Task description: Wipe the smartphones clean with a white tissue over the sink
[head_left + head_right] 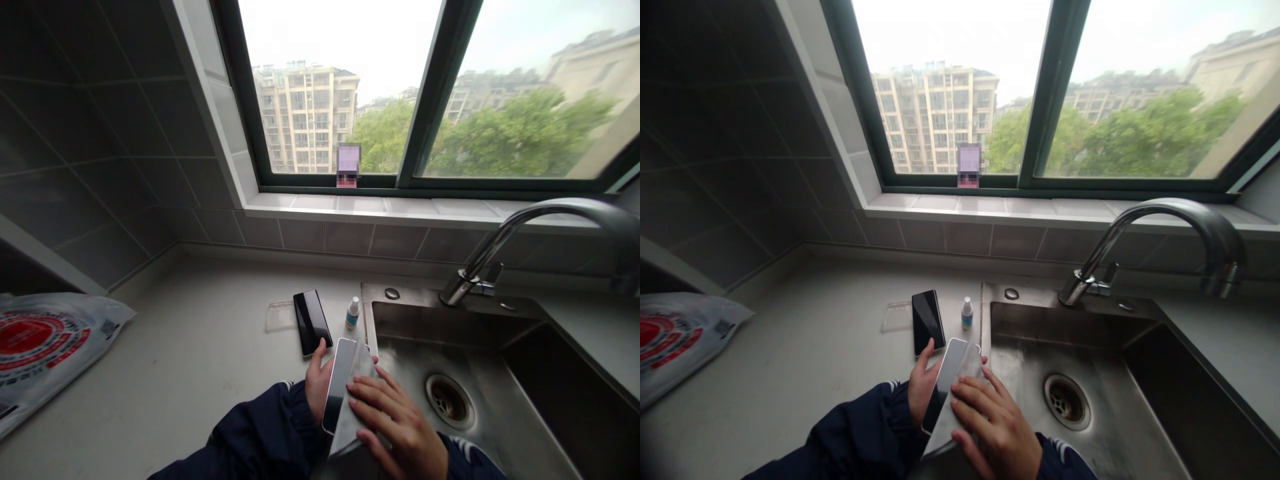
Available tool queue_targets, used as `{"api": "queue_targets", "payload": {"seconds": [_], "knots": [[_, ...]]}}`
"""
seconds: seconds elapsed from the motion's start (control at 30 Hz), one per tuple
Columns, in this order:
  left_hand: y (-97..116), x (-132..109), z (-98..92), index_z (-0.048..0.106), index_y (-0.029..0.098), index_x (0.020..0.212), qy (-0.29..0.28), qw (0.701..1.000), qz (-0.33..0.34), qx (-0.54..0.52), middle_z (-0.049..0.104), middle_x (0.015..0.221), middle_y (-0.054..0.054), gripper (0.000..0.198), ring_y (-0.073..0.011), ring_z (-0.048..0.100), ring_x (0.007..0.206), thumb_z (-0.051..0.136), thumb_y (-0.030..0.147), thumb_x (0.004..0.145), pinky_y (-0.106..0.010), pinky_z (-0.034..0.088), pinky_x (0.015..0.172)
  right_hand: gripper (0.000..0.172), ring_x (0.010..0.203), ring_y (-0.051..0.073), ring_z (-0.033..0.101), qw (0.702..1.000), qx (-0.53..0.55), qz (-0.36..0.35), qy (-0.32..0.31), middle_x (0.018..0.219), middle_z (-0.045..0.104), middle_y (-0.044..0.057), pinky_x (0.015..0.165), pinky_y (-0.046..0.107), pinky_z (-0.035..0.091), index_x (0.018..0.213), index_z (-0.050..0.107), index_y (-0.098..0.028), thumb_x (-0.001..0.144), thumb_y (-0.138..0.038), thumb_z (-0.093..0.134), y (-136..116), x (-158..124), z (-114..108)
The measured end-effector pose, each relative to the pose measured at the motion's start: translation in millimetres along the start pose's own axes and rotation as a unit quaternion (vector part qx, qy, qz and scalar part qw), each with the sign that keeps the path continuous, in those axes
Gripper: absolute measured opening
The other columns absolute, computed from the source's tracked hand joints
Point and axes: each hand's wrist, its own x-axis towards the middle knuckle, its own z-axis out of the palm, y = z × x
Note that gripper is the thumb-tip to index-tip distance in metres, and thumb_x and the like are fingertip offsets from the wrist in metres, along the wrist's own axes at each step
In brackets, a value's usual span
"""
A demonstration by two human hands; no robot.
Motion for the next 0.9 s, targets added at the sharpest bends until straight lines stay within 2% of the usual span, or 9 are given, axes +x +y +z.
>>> {"api": "queue_targets", "payload": {"seconds": [0.1, 0.23, 0.37, 0.53, 0.63, 0.73, 0.9], "knots": [[0, 0, 2.7, 0.057, 0.009, 0.123, 0.01, 1.0, 0.003, -0.019, 0.064, 0.094, -0.014, 0.077, -0.0268, 0.059, 0.091, 0.034, 0.071, 0.083, -0.04, 0.038, 0.089, 0.038, 0.13, 0.025, 0.051, 1.0, -0.023, 0.012, -0.01, 0.133, 0.061, 0.009, 0.117, 0.05, 0.028, 0.129, 0.058, -0.021, 0.092, -0.019, 0.054, 7, 0, -2], [-2, 0, -0.5, 0.055, 0.014, 0.127, 0.006, 1.0, -0.004, -0.018, 0.064, 0.104, -0.014, 0.07, -0.0264, 0.06, 0.096, 0.038, 0.067, 0.085, -0.039, 0.037, 0.092, 0.041, 0.138, 0.026, 0.041, 0.996, -0.065, 0.028, -0.06, 0.145, 0.048, 0.009, 0.118, 0.049, 0.026, 0.134, 0.054, -0.019, 0.092, -0.02, 0.054, 19, -4, -4], [-3, -1, -2.0, 0.053, 0.012, 0.131, 0.003, 1.0, 0.002, -0.015, 0.062, 0.113, -0.016, 0.071, -0.0294, 0.057, 0.106, 0.036, 0.065, 0.087, -0.042, 0.034, 0.097, 0.04, 0.143, 0.027, 0.032, 0.994, -0.074, 0.055, -0.06, 0.152, 0.038, 0.01, 0.117, 0.05, 0.027, 0.133, 0.053, -0.017, 0.093, -0.022, 0.054, 24, -9, 0], [-3, 0, 1.5, 0.051, 0.013, 0.134, 0.004, 1.0, 0.005, -0.002, 0.062, 0.117, -0.017, 0.072, -0.0312, 0.055, 0.113, 0.04, 0.065, 0.085, -0.042, 0.031, 0.102, 0.058, 0.145, 0.028, 0.026, 0.991, -0.096, 0.062, -0.068, 0.153, 0.036, 0.011, 0.116, 0.05, 0.029, 0.149, 0.033, -0.015, 0.095, -0.024, 0.05, 27, -10, 2], [-3, 0, 2.1, 0.051, 0.013, 0.134, 0.0, 1.0, 0.006, -0.001, 0.061, 0.119, -0.016, 0.074, -0.0313, 0.056, 0.113, 0.041, 0.066, 0.084, -0.04, 0.031, 0.102, 0.057, 0.145, 0.03, 0.024, 0.989, -0.114, 0.053, -0.079, 0.154, 0.034, 0.01, 0.115, 0.052, 0.029, 0.15, 0.032, -0.016, 0.095, -0.023, 0.049, 28, -9, 1], [-2, 0, -0.8, 0.05, 0.013, 0.135, -0.003, 1.0, 0.005, -0.008, 0.062, 0.116, -0.015, 0.074, -0.0296, 0.059, 0.106, 0.04, 0.066, 0.085, -0.039, 0.032, 0.1, 0.055, 0.145, 0.03, 0.025, 0.99, -0.107, 0.039, -0.085, 0.152, 0.037, 0.011, 0.117, 0.053, 0.025, 0.148, 0.037, -0.016, 0.095, -0.025, 0.05, 24, -6, -1], [0, 1, -7.4, 0.052, 0.014, 0.132, 0.002, 0.999, -0.008, -0.04, 0.065, 0.092, -0.011, 0.073, -0.0199, 0.06, 0.075, 0.037, 0.068, 0.085, -0.035, 0.041, 0.083, 0.047, 0.139, 0.029, 0.038, 0.997, -0.034, -0.022, -0.073, 0.139, 0.055, 0.011, 0.119, 0.056, 0.01, 0.137, 0.051, -0.017, 0.093, -0.035, 0.053, 9, -1, -4]]}}
